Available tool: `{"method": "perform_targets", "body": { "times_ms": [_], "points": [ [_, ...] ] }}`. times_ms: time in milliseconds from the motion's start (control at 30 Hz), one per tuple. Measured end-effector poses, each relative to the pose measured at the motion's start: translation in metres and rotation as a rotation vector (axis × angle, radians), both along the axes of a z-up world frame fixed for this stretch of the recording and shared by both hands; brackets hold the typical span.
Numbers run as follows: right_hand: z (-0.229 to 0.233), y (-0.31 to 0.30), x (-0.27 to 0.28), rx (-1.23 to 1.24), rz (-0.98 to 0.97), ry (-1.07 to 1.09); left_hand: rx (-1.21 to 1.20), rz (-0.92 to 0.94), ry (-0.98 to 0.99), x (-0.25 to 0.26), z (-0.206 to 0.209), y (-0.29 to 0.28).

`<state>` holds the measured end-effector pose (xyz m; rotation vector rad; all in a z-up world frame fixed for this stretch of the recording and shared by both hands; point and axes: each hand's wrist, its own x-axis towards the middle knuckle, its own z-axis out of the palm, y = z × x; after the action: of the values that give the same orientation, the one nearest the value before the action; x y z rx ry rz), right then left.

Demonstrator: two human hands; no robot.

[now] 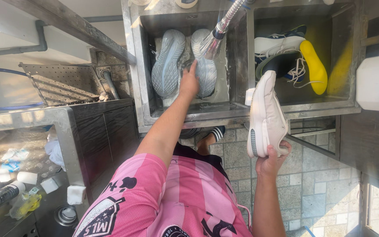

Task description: The person scrubs a white sneaker with a sponge, rinses it under a faucet, and then uses a steam blower on the shoe. The person handles the shoe and sponge throughout the process.

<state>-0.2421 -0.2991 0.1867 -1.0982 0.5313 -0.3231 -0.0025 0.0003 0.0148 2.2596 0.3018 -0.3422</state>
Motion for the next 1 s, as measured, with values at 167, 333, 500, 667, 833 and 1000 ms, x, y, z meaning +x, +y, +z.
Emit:
{"method": "perform_targets", "body": {
  "times_ms": [167, 333, 500, 667, 833, 1000],
  "points": [
    [0.000, 0.002, 0.002, -0.001, 0.001, -0.015, 0.406, -0.019, -0.051, -0.011, 0.074, 0.012],
    [0.002, 0.003, 0.001, 0.014, 0.007, -0.017, 0.375, -0.019, 0.212, -0.011, 0.107, 0.036],
    [0.003, 0.003, 0.002, 0.022, -0.001, 0.000, 0.347, -0.201, -0.039, -0.014, 0.096, 0.027],
    [0.002, 0.003, -0.002, 0.023, -0.013, 0.010, 0.328, -0.417, -0.130, -0.011, 0.078, -0.010],
    [0.001, -0.001, -0.009, 0.024, -0.011, -0.013, 0.305, -0.441, -0.037, -0.009, 0.067, -0.021],
    [0.002, -0.001, -0.012, 0.017, -0.014, -0.015, 0.266, -0.434, -0.113, -0.014, 0.059, -0.011]
  ]
}}
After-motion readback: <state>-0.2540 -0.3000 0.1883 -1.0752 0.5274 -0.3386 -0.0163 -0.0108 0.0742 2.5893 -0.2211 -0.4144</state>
